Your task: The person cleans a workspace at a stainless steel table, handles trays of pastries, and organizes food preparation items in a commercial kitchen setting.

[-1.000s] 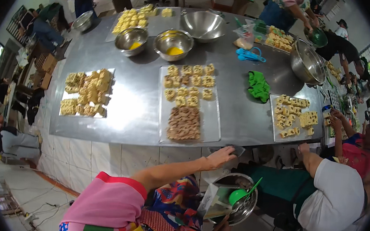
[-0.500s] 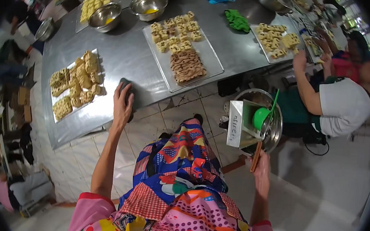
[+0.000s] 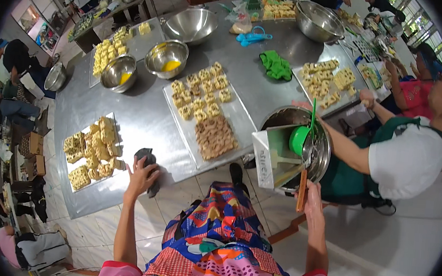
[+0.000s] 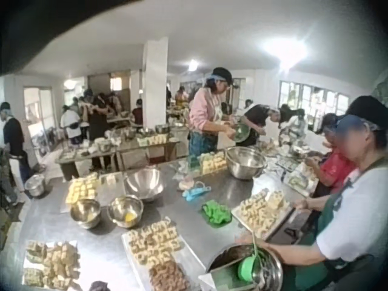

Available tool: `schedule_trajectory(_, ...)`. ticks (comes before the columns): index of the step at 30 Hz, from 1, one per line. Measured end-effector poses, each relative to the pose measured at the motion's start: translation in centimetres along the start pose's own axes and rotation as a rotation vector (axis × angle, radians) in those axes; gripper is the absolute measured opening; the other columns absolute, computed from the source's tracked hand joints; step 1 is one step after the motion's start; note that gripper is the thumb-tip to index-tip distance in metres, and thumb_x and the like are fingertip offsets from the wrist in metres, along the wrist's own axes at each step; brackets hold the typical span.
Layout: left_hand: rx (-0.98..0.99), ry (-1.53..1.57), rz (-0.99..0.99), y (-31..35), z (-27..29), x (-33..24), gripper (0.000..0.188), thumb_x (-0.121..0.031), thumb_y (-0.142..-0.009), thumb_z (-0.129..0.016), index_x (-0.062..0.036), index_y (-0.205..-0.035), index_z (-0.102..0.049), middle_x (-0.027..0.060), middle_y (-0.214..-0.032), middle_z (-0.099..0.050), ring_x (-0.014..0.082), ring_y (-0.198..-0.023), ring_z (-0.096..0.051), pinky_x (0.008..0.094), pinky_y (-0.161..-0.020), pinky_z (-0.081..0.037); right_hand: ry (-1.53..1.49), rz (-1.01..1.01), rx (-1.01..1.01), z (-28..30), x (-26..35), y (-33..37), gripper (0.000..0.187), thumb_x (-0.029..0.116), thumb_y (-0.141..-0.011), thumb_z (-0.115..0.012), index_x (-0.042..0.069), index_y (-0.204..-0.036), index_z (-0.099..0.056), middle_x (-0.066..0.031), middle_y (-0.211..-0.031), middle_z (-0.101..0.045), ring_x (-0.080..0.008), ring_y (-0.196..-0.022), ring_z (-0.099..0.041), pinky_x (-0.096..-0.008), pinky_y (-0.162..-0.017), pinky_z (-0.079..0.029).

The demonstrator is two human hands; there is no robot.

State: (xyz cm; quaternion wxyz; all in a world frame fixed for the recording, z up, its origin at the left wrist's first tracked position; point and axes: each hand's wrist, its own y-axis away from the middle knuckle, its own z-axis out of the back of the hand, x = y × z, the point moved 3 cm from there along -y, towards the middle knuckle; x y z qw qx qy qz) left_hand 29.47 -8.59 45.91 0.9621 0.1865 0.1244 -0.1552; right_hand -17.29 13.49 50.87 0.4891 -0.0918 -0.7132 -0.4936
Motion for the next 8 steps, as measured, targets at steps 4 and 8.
schedule_trajectory(4,-0.526,-0.056,-0.140,-6.8,10.5,-6.3,0.033,-0.020,-0.079,-0.065,-0.0114,-0.110,-0.061,0.0141,-0.117,-0.054,0.0385,-0.124,-0.035,0.0573,-0.101,-0.022,0.008,-0.057,0.028,-2.3,2.4,-3.5,0.017,0.014,-0.085,-0.048,0.000,-0.094,-0.044,-0.0121,-0.070,-0.051,-0.0222,-0.050,-0.055,-0.0361,-0.045,-0.053)
schedule_trajectory(8,-0.557,0.164,-0.446,-16.4,16.0,-15.8,0.033,-0.010,-0.080,-0.064,-0.0057,-0.112,-0.057,0.0140,-0.120,-0.052,0.0344,-0.120,-0.041,0.0425,-0.098,-0.035,-0.068,-0.025,0.132,-4.9,4.3,-6.8,0.034,0.013,-0.087,-0.044,0.002,-0.118,-0.043,-0.0150,-0.087,-0.057,-0.0242,-0.051,-0.059,-0.0346,-0.037,-0.050)
